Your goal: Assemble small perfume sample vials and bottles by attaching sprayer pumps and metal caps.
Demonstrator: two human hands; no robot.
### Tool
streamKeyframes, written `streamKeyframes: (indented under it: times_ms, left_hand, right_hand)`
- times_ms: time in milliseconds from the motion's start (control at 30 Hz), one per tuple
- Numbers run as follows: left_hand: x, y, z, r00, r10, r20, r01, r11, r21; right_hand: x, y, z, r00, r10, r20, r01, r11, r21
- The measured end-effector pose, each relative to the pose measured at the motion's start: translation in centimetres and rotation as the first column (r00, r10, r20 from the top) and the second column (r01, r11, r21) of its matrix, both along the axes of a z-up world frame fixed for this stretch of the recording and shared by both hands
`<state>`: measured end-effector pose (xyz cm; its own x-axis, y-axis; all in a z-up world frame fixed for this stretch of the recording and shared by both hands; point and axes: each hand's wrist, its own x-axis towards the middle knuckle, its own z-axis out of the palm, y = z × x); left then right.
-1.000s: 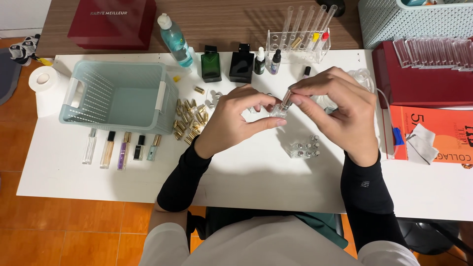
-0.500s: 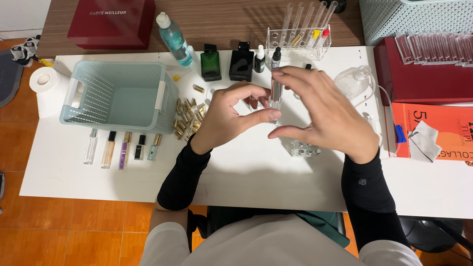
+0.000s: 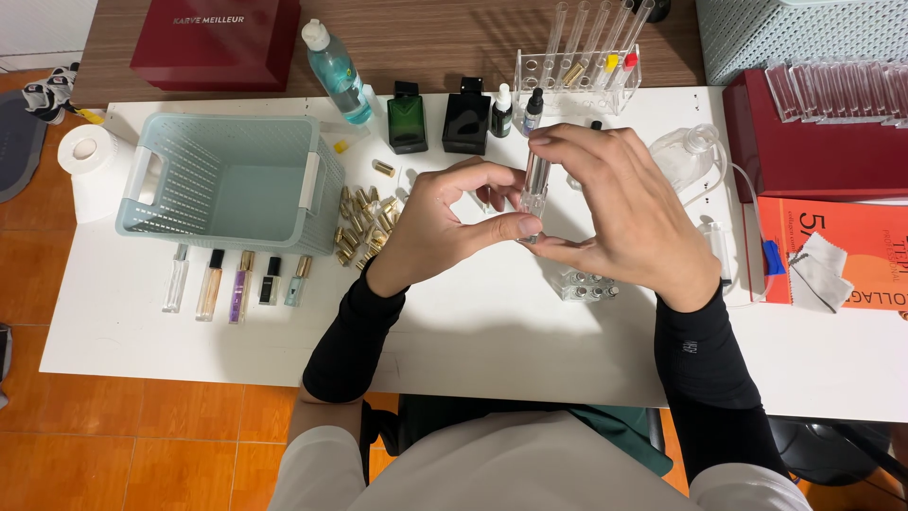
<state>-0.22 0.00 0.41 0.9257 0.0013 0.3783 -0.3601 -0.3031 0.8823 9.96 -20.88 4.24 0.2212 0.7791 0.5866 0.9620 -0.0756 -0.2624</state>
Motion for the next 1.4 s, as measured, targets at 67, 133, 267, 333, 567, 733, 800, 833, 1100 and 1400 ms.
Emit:
streamKeyframes:
  times_ms: [67, 133, 267, 333, 567, 733, 800, 833, 1100, 1400]
  left_hand:
    - [-0.1, 0.0, 0.1, 1.000, -0.012, -0.003, 0.012, 1.000, -0.003]
    - [-0.1, -0.1, 0.3, 1.000, -0.015, -0.017, 0.015, 1.000, -0.002]
    - [0.0, -0.2, 0.2, 1.000, -0.006, -0.013, 0.006, 1.000, 0.016]
    - [0.0, -0.3, 0.1, 1.000, 0.000, -0.025, 0.000, 1.000, -0.004]
    - [-0.1, -0.3, 0.1, 1.000, -0.001, -0.028, 0.001, 1.000, -0.003]
    - [-0.1, -0.3, 0.0, 1.000, -0.002, -0.020, 0.002, 1.000, -0.011]
    - [0.0, -0.3, -0.1, 1.000, -0.004, -0.012, 0.004, 1.000, -0.008]
    - [0.0, -0.3, -0.1, 1.000, -0.007, -0.003, 0.007, 1.000, -0.005]
    - [0.1, -0.4, -0.1, 1.000, 0.003, -0.007, -0.003, 1.000, -0.017]
    - [0.3, -0.3, -0.4, 1.000, 0.009, 0.023, -0.009, 1.000, -0.011]
  right_hand:
    - [0.1, 0.0, 0.0, 1.000, -0.003, 0.009, 0.003, 1.000, 0.007]
    - [0.1, 0.0, 0.0, 1.000, -0.003, 0.029, 0.002, 1.000, 0.027]
    - [0.3, 0.1, 0.1, 1.000, -0.006, 0.027, 0.005, 0.999, 0.032]
    - [0.4, 0.1, 0.0, 1.000, -0.008, 0.022, 0.007, 0.999, 0.034]
    - [0.7, 0.0, -0.4, 0.998, 0.002, 0.056, -0.005, 0.998, 0.058]
    - [0.9, 0.0, -0.6, 0.997, 0.014, 0.078, -0.020, 0.997, 0.075]
    - [0.9, 0.0, -0.5, 0.997, 0.017, 0.074, -0.022, 0.997, 0.073]
    - [0.9, 0.0, -0.4, 0.997, 0.019, 0.072, -0.024, 0.997, 0.071]
    - [1.0, 0.1, -0.5, 0.998, 0.036, 0.056, -0.040, 0.997, 0.071]
    - [1.4, 0.1, -0.9, 0.997, 0.053, 0.061, -0.058, 0.995, 0.086]
